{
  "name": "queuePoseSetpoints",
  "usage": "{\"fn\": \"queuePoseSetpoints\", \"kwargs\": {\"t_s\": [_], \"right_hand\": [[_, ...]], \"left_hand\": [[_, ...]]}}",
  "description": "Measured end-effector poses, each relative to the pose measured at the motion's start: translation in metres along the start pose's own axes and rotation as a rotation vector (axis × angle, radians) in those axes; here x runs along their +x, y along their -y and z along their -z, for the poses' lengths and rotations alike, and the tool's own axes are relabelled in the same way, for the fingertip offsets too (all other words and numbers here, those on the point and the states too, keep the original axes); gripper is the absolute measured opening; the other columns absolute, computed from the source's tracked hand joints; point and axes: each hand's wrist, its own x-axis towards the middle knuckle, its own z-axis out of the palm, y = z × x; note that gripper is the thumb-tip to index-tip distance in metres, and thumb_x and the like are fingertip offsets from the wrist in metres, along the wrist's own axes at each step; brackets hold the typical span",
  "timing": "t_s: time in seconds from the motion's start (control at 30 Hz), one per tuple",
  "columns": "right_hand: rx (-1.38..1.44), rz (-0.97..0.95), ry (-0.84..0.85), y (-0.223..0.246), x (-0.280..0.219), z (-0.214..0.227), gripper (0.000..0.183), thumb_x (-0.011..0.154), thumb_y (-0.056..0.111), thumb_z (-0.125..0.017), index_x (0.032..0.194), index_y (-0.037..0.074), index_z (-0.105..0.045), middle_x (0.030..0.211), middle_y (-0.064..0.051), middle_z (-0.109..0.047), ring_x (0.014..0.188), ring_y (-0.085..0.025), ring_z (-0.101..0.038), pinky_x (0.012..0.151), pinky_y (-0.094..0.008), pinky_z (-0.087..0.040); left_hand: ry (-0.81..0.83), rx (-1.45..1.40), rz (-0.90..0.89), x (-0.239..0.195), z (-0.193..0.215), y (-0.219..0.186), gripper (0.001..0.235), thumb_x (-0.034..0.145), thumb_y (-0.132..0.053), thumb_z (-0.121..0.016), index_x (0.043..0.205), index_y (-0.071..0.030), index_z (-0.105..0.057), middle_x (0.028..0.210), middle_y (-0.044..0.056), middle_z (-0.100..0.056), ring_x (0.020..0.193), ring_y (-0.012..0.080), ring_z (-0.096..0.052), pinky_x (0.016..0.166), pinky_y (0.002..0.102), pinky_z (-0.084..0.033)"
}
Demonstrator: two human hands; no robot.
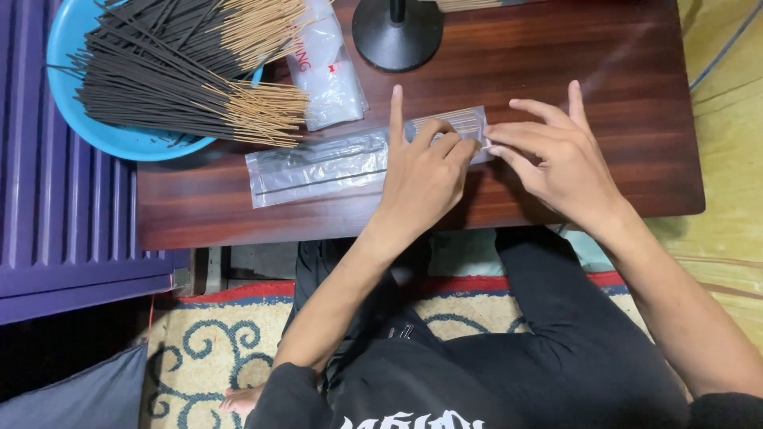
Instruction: The person sorts and counts incense sticks from a large pile, placing small groups of them into clear plastic bags by hand and smoothing the bags flat.
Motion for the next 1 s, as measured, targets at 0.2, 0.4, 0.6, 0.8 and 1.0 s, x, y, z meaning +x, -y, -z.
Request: {"fn": "queuePoseSetpoints", "kwargs": {"t_s": [0.2,0.4,0.6,0.8,1.0], "right_hand": [[0.05,-0.105,0.012,-0.018,-0.008,-0.003,0.012,0.1,0.004,-0.074,0.109,0.009,-0.08,0.112,-0.006,-0.078,0.129,-0.033,-0.066,0.129,-0.069,-0.01],[0.065,-0.197,-0.008,-0.034,-0.018,-0.003,0.01,0.102,0.007,-0.074,0.109,0.007,-0.08,0.112,-0.006,-0.077,0.129,-0.031,-0.065,0.131,-0.066,-0.009],[-0.264,0.102,-0.107,-0.025,-0.013,-0.013,0.038,0.102,0.022,-0.089,0.133,0.005,-0.076,0.135,-0.011,-0.078,0.146,-0.042,-0.055,0.115,-0.082,0.002],[-0.119,0.155,-0.197,-0.021,-0.008,-0.028,0.008,0.103,0.0,-0.083,0.1,0.004,-0.077,0.118,-0.011,-0.076,0.131,-0.043,-0.064,0.122,-0.077,-0.006],[-0.002,0.022,-0.212,-0.041,-0.02,-0.023,0.009,0.099,-0.003,-0.085,0.101,0.004,-0.08,0.121,-0.013,-0.075,0.135,-0.042,-0.061,0.128,-0.072,-0.007]], "left_hand": [[0.11,0.061,0.054,-0.006,0.0,0.006,0.038,0.098,-0.023,-0.077,0.129,-0.004,-0.067,0.099,0.006,-0.078,0.111,0.0287,-0.064,0.12,0.074,-0.018],[0.039,0.078,0.021,-0.014,-0.01,0.021,0.047,0.081,0.018,-0.064,0.124,0.0,-0.07,0.086,0.007,-0.075,0.098,0.0285,-0.065,0.119,0.07,-0.026],[-0.026,0.044,0.027,-0.004,-0.031,0.005,0.041,0.093,0.014,-0.059,0.13,0.0,-0.067,0.075,0.006,-0.072,0.079,0.0257,-0.058,0.12,0.064,-0.034],[-0.003,0.036,0.041,-0.004,-0.036,-0.001,0.046,0.097,0.01,-0.06,0.141,-0.001,-0.056,0.084,0.002,-0.073,0.096,0.025,-0.066,0.123,0.067,-0.029],[0.161,0.085,0.11,-0.024,-0.024,0.029,0.057,0.1,-0.015,-0.074,0.15,-0.008,-0.048,0.11,0.005,-0.078,0.113,0.029,-0.064,0.123,0.071,-0.02]]}}
